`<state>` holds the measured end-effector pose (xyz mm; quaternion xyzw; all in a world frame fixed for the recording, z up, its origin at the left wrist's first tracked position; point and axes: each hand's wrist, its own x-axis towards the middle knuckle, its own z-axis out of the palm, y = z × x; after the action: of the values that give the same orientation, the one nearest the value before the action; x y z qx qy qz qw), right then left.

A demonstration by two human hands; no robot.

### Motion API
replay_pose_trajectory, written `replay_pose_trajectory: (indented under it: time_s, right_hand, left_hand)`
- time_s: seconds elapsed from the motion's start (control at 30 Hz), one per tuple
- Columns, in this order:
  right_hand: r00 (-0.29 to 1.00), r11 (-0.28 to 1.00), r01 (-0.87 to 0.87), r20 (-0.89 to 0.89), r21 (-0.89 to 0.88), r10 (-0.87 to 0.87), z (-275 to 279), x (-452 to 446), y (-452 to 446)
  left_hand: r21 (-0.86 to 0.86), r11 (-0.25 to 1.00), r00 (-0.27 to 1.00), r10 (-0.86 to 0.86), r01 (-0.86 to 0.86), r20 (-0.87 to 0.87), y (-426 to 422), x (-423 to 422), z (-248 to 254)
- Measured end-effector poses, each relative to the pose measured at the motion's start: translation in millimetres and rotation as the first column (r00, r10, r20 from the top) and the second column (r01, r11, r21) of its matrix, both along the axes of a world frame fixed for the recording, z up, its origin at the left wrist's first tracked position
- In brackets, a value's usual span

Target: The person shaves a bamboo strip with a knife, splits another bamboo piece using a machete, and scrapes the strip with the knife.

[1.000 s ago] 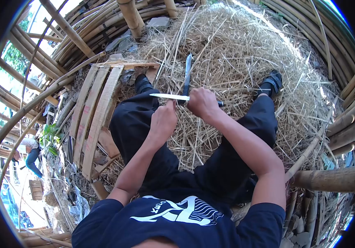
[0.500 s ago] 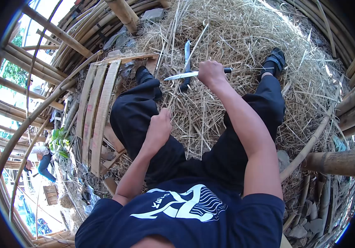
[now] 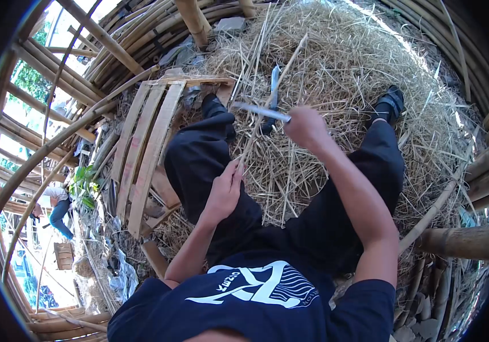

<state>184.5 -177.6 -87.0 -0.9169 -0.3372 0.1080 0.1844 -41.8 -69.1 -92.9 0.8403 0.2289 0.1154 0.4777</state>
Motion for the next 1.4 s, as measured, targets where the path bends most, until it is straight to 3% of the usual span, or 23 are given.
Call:
replay_pose_trajectory:
  time_s: [0.07,0.17,0.43,0.6,0.67,0.73,0.8,0.83,0.9,1.03,1.3,1.4]
  right_hand:
    - [0.99,0.994,-0.099,-0.11,-0.051,0.093,-7.7,-21.4,5.8]
    - [0.987,0.987,-0.16,0.013,-0.013,0.16,-18.6,-35.3,11.2]
    - [0.974,0.974,-0.215,0.087,0.07,0.208,-23.8,-36.6,15.6]
    - [0.984,0.99,-0.135,0.12,0.046,0.129,-50.9,-20.8,20.8]
    - [0.984,0.991,-0.13,0.128,0.008,0.128,-55.3,-14.3,23.7]
    - [0.985,0.991,-0.132,0.116,0.031,0.127,-59.4,-12.5,27.1]
    - [0.98,0.989,-0.143,0.137,-0.043,0.148,-64.5,-6.4,32.8]
    - [0.992,0.992,0.115,0.05,-0.042,-0.113,-55.1,0.8,29.5]
    - [0.993,0.996,0.027,0.119,-0.079,-0.018,-55.5,33.1,17.0]
    - [0.97,0.997,-0.032,0.238,-0.073,0.048,-69.5,28.8,18.7]
    - [0.979,0.995,-0.033,0.195,-0.089,0.05,-60.2,31.5,13.4]
    - [0.99,0.993,-0.013,0.138,-0.115,0.029,-53.6,33.2,16.6]
  left_hand:
    - [-0.009,1.0,1.0,0.0,0.0,0.005,4.9,11.1,2.3]
    - [0.106,0.994,0.996,-0.038,0.029,0.085,14.0,24.9,-6.3]
    - [0.203,0.977,0.998,-0.063,0.064,-0.009,7.4,45.3,3.2]
    - [0.232,0.969,0.997,-0.081,0.079,0.0,7.1,42.9,-15.1]
    - [0.122,0.992,0.998,-0.037,0.044,-0.059,5.1,40.3,-8.5]
    - [0.177,0.983,0.999,-0.05,0.05,-0.007,5.9,39.2,-10.6]
    - [0.137,0.99,0.988,-0.012,0.034,-0.153,6.0,39.5,-5.0]
    - [0.135,0.99,0.988,-0.013,0.034,-0.157,1.0,33.6,-13.1]
    - [0.22,0.974,0.998,-0.035,0.044,-0.045,-10.1,17.3,-25.9]
    - [0.137,0.99,1.0,-0.016,0.019,-0.02,-15.9,-6.1,-17.4]
    - [0.117,0.992,0.974,-0.021,0.048,-0.225,-24.9,-26.7,3.3]
    - [0.154,0.986,0.994,-0.044,0.059,-0.099,-7.2,-20.4,-4.1]
